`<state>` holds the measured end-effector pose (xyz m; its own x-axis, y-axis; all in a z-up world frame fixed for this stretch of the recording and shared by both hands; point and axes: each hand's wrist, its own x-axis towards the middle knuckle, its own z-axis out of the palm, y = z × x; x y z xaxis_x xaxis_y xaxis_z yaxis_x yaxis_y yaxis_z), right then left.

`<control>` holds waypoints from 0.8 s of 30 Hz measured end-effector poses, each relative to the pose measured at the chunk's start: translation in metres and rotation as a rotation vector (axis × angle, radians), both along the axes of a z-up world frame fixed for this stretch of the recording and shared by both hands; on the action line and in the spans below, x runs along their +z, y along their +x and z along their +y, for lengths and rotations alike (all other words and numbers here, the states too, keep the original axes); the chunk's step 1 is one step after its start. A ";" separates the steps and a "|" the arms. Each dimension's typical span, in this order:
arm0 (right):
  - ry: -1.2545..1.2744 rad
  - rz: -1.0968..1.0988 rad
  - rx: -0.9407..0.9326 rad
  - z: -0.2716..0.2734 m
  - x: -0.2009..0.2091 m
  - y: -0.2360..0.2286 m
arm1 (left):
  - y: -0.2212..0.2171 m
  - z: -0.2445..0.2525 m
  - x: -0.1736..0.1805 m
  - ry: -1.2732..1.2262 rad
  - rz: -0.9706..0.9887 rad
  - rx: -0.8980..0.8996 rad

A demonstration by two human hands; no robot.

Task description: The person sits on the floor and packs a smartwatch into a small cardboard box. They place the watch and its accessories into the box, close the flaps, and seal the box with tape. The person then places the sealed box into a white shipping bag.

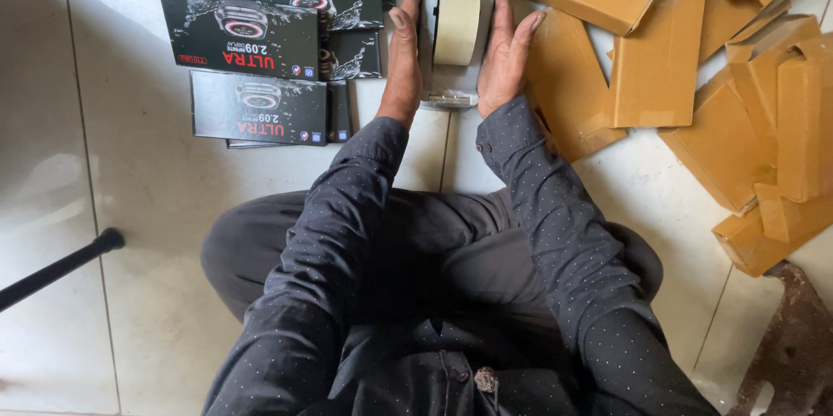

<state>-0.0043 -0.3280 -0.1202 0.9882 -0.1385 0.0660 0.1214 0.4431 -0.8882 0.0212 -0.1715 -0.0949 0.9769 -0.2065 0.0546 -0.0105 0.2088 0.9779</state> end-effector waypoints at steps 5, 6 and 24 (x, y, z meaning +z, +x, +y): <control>0.132 0.002 0.027 -0.010 -0.001 0.005 | 0.004 -0.001 -0.003 0.039 -0.046 0.043; 0.162 0.005 -0.027 -0.014 0.000 0.004 | 0.005 0.000 -0.003 -0.078 -0.008 0.053; 0.541 -0.044 0.042 -0.029 0.058 -0.049 | -0.019 0.042 0.061 -0.463 0.282 -0.046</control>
